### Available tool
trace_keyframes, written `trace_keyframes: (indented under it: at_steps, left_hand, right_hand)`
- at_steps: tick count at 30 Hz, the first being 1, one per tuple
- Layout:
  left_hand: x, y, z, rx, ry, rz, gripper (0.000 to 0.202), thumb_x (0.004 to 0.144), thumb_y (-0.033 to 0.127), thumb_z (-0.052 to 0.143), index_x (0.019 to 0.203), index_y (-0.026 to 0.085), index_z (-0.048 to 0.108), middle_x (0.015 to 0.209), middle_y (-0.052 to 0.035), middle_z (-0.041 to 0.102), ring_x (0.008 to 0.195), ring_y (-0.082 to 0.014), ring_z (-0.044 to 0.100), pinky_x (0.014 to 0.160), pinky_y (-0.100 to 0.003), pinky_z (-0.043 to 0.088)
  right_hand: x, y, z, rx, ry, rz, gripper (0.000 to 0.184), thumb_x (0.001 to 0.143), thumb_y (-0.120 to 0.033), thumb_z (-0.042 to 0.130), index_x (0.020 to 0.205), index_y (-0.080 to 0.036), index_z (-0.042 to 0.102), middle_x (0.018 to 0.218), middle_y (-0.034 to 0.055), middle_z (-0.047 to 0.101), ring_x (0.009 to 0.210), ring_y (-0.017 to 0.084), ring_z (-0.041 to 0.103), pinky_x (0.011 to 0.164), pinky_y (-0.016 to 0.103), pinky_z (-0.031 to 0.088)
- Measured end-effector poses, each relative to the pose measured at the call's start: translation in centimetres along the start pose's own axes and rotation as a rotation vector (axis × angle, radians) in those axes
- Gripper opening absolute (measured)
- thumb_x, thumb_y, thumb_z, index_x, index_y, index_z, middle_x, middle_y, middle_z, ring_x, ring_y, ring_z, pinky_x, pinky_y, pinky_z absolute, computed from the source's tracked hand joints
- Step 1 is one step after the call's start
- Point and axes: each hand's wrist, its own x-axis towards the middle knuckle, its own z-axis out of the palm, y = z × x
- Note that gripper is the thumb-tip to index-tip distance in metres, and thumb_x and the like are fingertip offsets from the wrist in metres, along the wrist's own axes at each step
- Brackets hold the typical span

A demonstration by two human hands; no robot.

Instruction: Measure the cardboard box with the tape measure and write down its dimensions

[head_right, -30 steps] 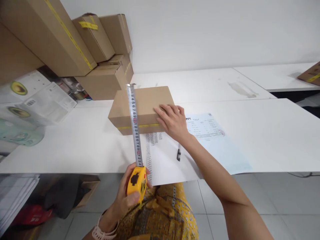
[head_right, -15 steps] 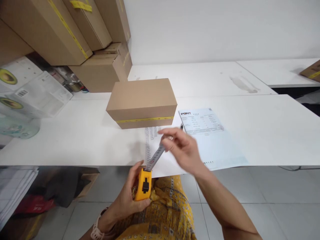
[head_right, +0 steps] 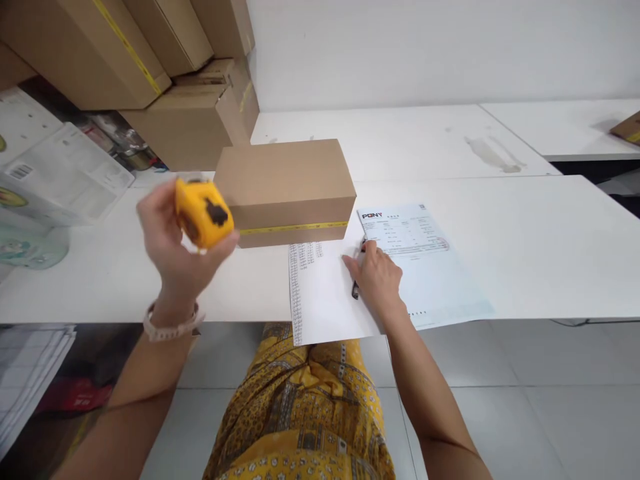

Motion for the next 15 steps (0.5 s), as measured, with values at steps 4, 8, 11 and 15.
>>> trace_keyframes:
  at_steps: [4, 8, 11, 15]
  left_hand:
    - [6.3, -3.1, 3.0, 0.142, -0.023, 0.041, 0.073, 0.075, 0.036, 0.084, 0.136, 0.021, 0.048, 0.13, -0.0109, 0.063, 0.118, -0.031, 0.062, 0.102, -0.049, 0.053]
    - [8.4, -5.6, 5.2, 0.19, -0.171, -0.036, 0.062, 0.079, 0.041, 0.082, 0.132, 0.021, 0.055, 0.126, -0.0097, 0.064, 0.128, -0.0335, 0.055, 0.112, -0.052, 0.044]
    - [7.3, -5.5, 5.3, 0.184, -0.067, 0.049, 0.051, 0.09, 0.039, 0.072, 0.133, 0.018, 0.055, 0.132, -0.0086, 0.062, 0.133, -0.0311, 0.05, 0.117, -0.055, 0.036]
    - [2.3, -3.6, 5.5, 0.058, 0.015, 0.452, 0.022, 0.097, 0.022, 0.059, 0.119, 0.024, 0.064, 0.112, -0.0018, 0.073, 0.107, -0.0216, 0.067, 0.097, -0.046, 0.053]
  right_hand:
    - [0.3, -0.1, 0.0, 0.083, -0.07, -0.071, 0.031, 0.095, -0.027, 0.049, 0.121, -0.014, 0.061, 0.082, 0.0112, 0.072, 0.066, 0.025, 0.064, 0.059, 0.032, 0.036]
    - [-0.8, 0.6, -2.1, 0.662, -0.169, 0.01, 0.031, 0.093, -0.032, 0.053, 0.114, -0.016, 0.069, 0.075, 0.006, 0.071, 0.066, 0.022, 0.065, 0.066, 0.036, 0.048]
    - [-2.3, 1.0, -3.8, 1.216, -0.285, 0.053, 0.032, 0.092, -0.043, 0.06, 0.11, -0.02, 0.072, 0.089, 0.0088, 0.077, 0.08, 0.024, 0.072, 0.078, 0.042, 0.057]
    - [-3.8, 0.5, -4.4, 1.427, -0.316, 0.066, 0.034, 0.081, -0.044, 0.078, 0.108, -0.024, 0.071, 0.087, 0.0062, 0.078, 0.079, 0.024, 0.074, 0.078, 0.043, 0.059]
